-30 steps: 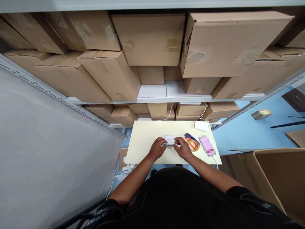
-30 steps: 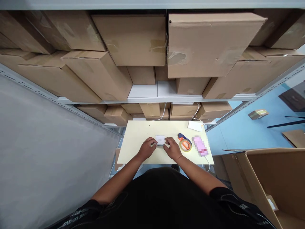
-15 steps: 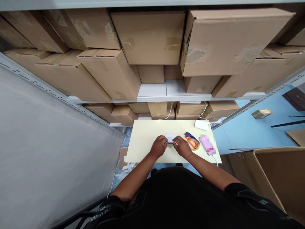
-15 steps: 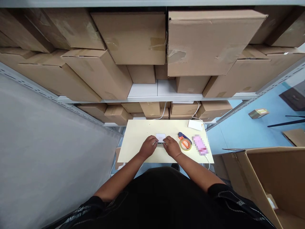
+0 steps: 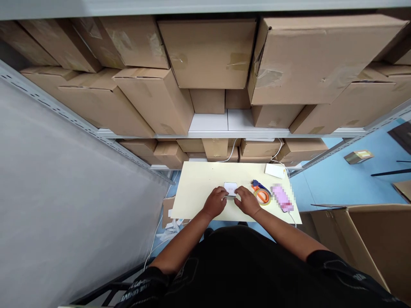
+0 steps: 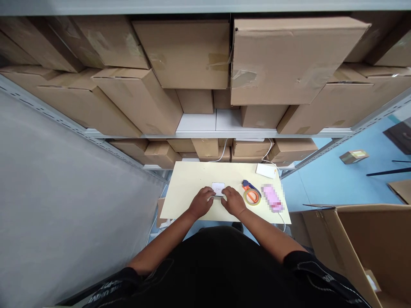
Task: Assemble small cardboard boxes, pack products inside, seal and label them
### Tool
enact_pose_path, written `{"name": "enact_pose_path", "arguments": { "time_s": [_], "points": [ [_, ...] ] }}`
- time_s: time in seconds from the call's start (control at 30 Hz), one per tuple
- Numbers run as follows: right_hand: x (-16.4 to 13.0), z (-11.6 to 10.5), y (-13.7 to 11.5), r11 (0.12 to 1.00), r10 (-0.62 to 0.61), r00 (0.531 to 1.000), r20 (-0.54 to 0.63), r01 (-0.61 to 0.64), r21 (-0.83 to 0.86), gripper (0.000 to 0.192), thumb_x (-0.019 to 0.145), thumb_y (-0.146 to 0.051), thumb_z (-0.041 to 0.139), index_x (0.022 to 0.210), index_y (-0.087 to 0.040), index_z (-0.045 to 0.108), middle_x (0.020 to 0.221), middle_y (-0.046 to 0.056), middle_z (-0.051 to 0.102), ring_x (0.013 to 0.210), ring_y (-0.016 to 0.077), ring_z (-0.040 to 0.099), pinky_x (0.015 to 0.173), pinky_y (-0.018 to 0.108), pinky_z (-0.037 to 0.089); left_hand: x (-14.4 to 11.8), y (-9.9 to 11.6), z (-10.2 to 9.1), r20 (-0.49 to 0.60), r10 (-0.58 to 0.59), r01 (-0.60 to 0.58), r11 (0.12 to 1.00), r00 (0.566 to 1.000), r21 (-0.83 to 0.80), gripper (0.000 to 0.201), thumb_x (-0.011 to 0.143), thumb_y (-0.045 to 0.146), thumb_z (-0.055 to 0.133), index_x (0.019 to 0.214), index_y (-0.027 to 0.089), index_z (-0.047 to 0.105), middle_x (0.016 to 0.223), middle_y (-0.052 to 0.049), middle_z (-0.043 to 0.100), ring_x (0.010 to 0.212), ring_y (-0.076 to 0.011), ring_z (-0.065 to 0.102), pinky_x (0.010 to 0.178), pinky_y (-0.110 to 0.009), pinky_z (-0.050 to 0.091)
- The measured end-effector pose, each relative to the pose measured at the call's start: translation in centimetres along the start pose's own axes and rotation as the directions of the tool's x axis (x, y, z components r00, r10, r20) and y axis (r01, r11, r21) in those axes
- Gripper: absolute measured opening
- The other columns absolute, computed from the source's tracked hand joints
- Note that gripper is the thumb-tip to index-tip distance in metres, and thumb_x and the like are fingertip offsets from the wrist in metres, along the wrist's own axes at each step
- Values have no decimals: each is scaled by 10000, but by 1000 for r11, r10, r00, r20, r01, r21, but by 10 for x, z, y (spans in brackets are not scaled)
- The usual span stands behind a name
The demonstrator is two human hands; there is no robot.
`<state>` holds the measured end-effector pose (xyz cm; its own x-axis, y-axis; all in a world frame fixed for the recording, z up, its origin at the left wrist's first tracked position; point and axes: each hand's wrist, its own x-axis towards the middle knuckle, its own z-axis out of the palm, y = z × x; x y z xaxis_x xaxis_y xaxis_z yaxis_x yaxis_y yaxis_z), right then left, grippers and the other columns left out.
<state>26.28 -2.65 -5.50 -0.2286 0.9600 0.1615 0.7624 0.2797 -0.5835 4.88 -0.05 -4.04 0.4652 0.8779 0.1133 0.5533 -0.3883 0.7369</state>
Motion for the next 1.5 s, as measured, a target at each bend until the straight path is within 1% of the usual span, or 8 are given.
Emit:
{"name": "enact_pose_path", "arguments": {
  "time_s": [0.1,0.17,0.3,0.5,0.9,1.07,1.37,1.5],
  "points": [
    [-3,8,5,964,182,983,-11,-177,200,301,808,-240,646,1093,-245,547,998,40,638,872,219,637,763,370,560,-2,-4,3,-88,-161,144,975,983,-169,385,853,111,587,1219,220,632,1274,-82,588,1098,-204,639,987,-408,558],
    [-7,16,12,898,307,951,20,-297,324,332,790,-257,641,1104,-248,534,1013,32,653,845,199,659,734,352,573,-5,-12,9,-124,-313,268,920,942,-287,399,865,139,591,1258,204,588,1288,-97,589,1070,-196,660,937,-388,573],
    [-15,36,26,819,366,923,121,-382,429,490,729,-180,609,1211,-257,563,1165,68,688,965,209,700,768,357,597,-15,-38,30,-16,-481,432,802,877,-413,470,892,200,601,1358,192,537,1397,-147,585,1202,-246,639,979,-427,550],
    [-20,62,35,757,348,923,164,-380,532,648,702,-116,566,1325,-290,537,1308,89,670,1077,220,711,792,356,607,-24,-56,58,171,-447,472,751,878,-462,692,784,104,632,1448,239,490,1463,-133,575,1330,-293,580,990,-441,534],
    [-13,82,37,675,382,909,164,-396,623,671,711,-165,591,1364,-286,493,1327,91,671,1147,240,695,943,445,574,-22,-56,63,110,-474,457,721,873,-521,773,764,71,616,1495,247,433,1446,-134,551,1272,-267,584,987,-442,532],
    [35,103,23,669,346,917,200,-390,633,717,708,-155,599,1404,-275,471,1350,95,657,1168,232,674,978,440,562,-9,-83,32,37,-520,456,711,853,-535,751,770,81,630,1479,250,449,1436,-129,548,1257,-266,585,965,-427,549],
    [159,162,-34,580,312,901,301,-431,691,805,676,-170,626,1449,-308,450,1487,78,534,1288,249,590,988,397,537,31,-165,-74,-95,-565,447,735,820,-509,787,717,65,639,1467,227,466,1365,-115,584,1225,-268,596,933,-377,546],
    [198,179,-52,541,309,902,302,-427,725,819,669,-172,621,1453,-328,442,1485,58,531,1302,257,576,969,392,541,46,-193,-105,-107,-542,431,759,833,-488,762,722,78,632,1455,226,488,1344,-105,604,1210,-270,603,912,-364,549]
  ]
}}
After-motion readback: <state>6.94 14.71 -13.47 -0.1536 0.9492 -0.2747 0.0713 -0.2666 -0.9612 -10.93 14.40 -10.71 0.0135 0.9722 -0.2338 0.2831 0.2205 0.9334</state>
